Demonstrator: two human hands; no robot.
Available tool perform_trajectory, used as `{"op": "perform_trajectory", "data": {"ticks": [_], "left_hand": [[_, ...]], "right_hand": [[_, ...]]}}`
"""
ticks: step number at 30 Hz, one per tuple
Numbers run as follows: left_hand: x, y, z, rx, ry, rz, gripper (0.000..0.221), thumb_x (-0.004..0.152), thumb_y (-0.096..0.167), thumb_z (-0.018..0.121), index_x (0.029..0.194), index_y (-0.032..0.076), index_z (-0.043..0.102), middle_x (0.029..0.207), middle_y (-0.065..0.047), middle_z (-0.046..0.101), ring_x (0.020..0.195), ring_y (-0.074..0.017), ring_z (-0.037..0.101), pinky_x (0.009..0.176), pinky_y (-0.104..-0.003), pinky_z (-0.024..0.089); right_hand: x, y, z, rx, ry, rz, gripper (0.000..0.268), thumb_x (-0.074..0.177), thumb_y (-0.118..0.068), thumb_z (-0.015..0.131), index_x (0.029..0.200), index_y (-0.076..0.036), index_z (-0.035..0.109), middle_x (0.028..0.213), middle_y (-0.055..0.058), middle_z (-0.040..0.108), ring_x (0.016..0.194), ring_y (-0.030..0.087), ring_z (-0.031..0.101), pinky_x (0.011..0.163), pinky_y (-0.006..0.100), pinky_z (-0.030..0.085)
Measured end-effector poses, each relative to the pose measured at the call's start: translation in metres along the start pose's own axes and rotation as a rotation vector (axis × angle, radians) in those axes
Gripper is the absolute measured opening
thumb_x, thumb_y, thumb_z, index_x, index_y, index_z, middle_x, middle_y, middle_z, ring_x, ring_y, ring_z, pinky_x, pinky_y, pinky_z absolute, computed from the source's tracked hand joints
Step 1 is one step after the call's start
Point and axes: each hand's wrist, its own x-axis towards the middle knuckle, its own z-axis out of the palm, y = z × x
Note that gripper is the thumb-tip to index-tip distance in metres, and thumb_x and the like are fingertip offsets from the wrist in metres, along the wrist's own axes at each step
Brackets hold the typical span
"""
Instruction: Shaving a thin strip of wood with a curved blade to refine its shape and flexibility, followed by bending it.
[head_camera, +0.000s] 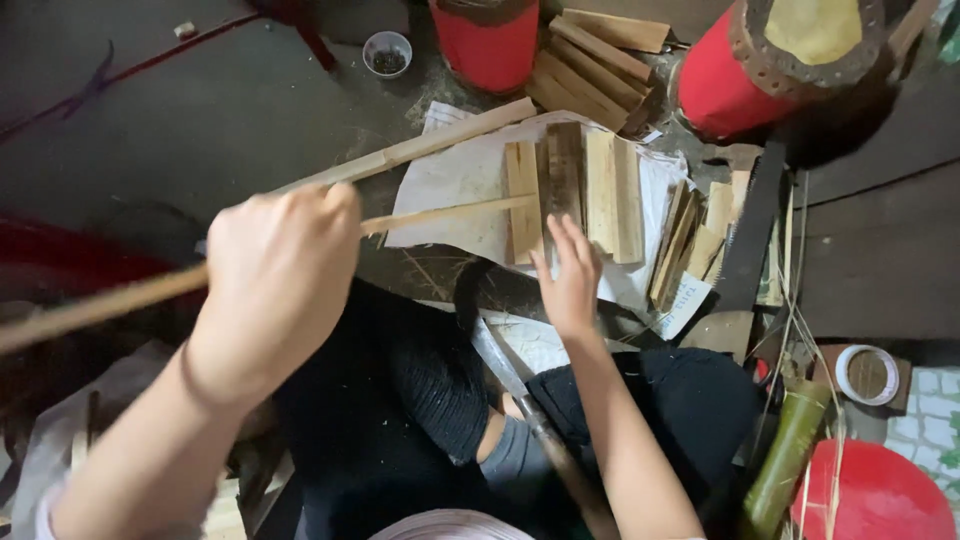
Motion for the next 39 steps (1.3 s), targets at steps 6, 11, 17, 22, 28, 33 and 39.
{"op": "perform_trajectory", "data": {"ticks": [6, 11, 17, 22, 28, 33, 39], "left_hand": [[0.071, 0.020, -0.001, 0.258, 0.015, 0.346, 0.015, 0.079, 0.009, 0.066, 0.066, 0.012, 0.071, 0.059, -0.008, 0.067, 0.042, -0.0209, 0.059, 0.042, -0.032, 0.044], [0.138, 0.071, 0.006, 0.367, 0.091, 0.537, 0.008, 0.083, 0.018, 0.073, 0.077, 0.018, 0.079, 0.071, -0.005, 0.076, 0.054, -0.0177, 0.067, 0.058, -0.031, 0.049], [0.146, 0.104, 0.006, 0.714, 0.309, 0.497, 0.013, 0.082, 0.019, 0.073, 0.072, 0.025, 0.076, 0.069, 0.003, 0.065, 0.062, -0.0150, 0.044, 0.064, -0.037, 0.033], [0.083, 0.087, -0.024, 0.159, 0.771, 0.698, 0.030, 0.090, 0.017, 0.078, 0.120, 0.016, 0.075, 0.120, -0.005, 0.060, 0.116, -0.0195, 0.051, 0.099, -0.031, 0.043], [0.069, 0.056, 0.035, -0.348, 0.296, 0.076, 0.053, 0.091, 0.041, 0.085, 0.095, 0.000, 0.051, 0.069, -0.013, 0.067, 0.042, -0.0283, 0.061, 0.038, -0.038, 0.046], [0.106, 0.041, 0.046, -0.436, 0.363, 0.162, 0.056, 0.093, 0.054, 0.081, 0.100, 0.004, 0.057, 0.070, -0.011, 0.069, 0.056, -0.0297, 0.067, 0.050, -0.040, 0.050], [0.117, 0.075, 0.042, -1.103, 0.672, 0.417, 0.042, 0.098, 0.006, 0.073, 0.133, 0.008, 0.049, 0.120, -0.009, 0.065, 0.103, -0.0241, 0.068, 0.094, -0.037, 0.057]], "right_hand": [[0.040, -0.048, -0.066, 0.265, -0.095, -0.129, 0.063, 0.094, -0.007, 0.070, 0.152, -0.008, 0.046, 0.150, 0.016, 0.048, 0.097, 0.020, 0.065, 0.085, 0.031, 0.058], [0.080, -0.081, -0.068, 0.442, -0.208, -0.198, 0.046, 0.095, -0.011, 0.069, 0.137, -0.002, 0.054, 0.130, 0.013, 0.048, 0.086, 0.016, 0.058, 0.074, 0.028, 0.052], [0.097, -0.073, -0.044, 0.162, -0.201, -0.168, 0.022, 0.094, -0.016, 0.064, 0.111, -0.002, 0.067, 0.111, 0.017, 0.063, 0.093, 0.030, 0.062, 0.079, 0.042, 0.052], [0.099, -0.061, -0.036, 0.196, -0.266, -0.027, 0.030, 0.101, -0.023, 0.048, 0.123, -0.004, 0.058, 0.128, 0.019, 0.052, 0.104, 0.033, 0.058, 0.090, 0.046, 0.049], [0.094, -0.066, -0.031, 0.139, -0.255, -0.112, 0.028, 0.106, -0.019, 0.040, 0.123, 0.000, 0.049, 0.115, 0.023, 0.054, 0.096, 0.043, 0.061, 0.084, 0.054, 0.048], [0.086, -0.077, -0.034, 0.081, -0.165, -0.243, 0.021, 0.108, -0.018, 0.044, 0.118, -0.002, 0.051, 0.101, 0.017, 0.056, 0.078, 0.036, 0.060, 0.072, 0.049, 0.050], [0.091, -0.077, -0.038, 0.121, -0.287, -0.155, 0.022, 0.106, -0.016, 0.038, 0.116, 0.001, 0.050, 0.113, 0.022, 0.055, 0.087, 0.041, 0.062, 0.081, 0.055, 0.050]]}}
